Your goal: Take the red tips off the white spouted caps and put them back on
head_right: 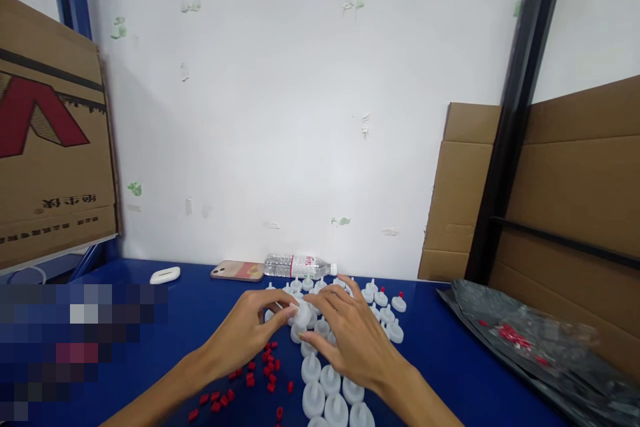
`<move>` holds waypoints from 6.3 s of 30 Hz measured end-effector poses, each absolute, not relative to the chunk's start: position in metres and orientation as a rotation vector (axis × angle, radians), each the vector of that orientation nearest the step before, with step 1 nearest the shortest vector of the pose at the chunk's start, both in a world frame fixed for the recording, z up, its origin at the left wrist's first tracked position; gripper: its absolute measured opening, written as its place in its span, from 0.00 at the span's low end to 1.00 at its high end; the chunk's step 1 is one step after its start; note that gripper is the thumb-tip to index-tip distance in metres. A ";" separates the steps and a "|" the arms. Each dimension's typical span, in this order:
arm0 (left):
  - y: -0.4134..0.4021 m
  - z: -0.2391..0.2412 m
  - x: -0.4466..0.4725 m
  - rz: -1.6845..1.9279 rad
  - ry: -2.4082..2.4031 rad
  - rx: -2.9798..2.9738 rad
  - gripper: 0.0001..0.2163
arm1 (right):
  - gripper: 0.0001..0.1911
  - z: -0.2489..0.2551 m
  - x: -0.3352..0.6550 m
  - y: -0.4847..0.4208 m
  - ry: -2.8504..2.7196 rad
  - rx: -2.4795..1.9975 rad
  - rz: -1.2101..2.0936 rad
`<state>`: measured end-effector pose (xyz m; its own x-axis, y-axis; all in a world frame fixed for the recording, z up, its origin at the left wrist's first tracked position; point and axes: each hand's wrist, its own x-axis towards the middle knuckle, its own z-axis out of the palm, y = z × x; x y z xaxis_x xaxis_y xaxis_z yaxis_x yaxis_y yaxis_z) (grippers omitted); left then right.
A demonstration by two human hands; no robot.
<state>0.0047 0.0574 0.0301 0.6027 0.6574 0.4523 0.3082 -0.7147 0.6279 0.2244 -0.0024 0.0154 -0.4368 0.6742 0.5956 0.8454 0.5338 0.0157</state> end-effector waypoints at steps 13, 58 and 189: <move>0.074 0.018 -0.006 0.610 0.945 2.731 0.07 | 0.12 0.012 0.228 0.001 -2.124 -1.200 -0.426; 0.071 0.019 0.007 0.882 0.552 1.643 0.18 | 0.21 0.009 0.220 -0.003 -2.151 -0.940 -0.515; 0.056 -0.003 0.014 1.229 0.408 3.026 0.09 | 0.08 0.005 0.217 0.006 -2.222 -1.215 -0.386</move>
<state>0.0136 0.0562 -0.0030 0.6920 0.1710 0.7013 0.2823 -0.9583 -0.0448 0.2165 0.0056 0.0050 -0.4238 0.6727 0.6066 0.8379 0.5455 -0.0195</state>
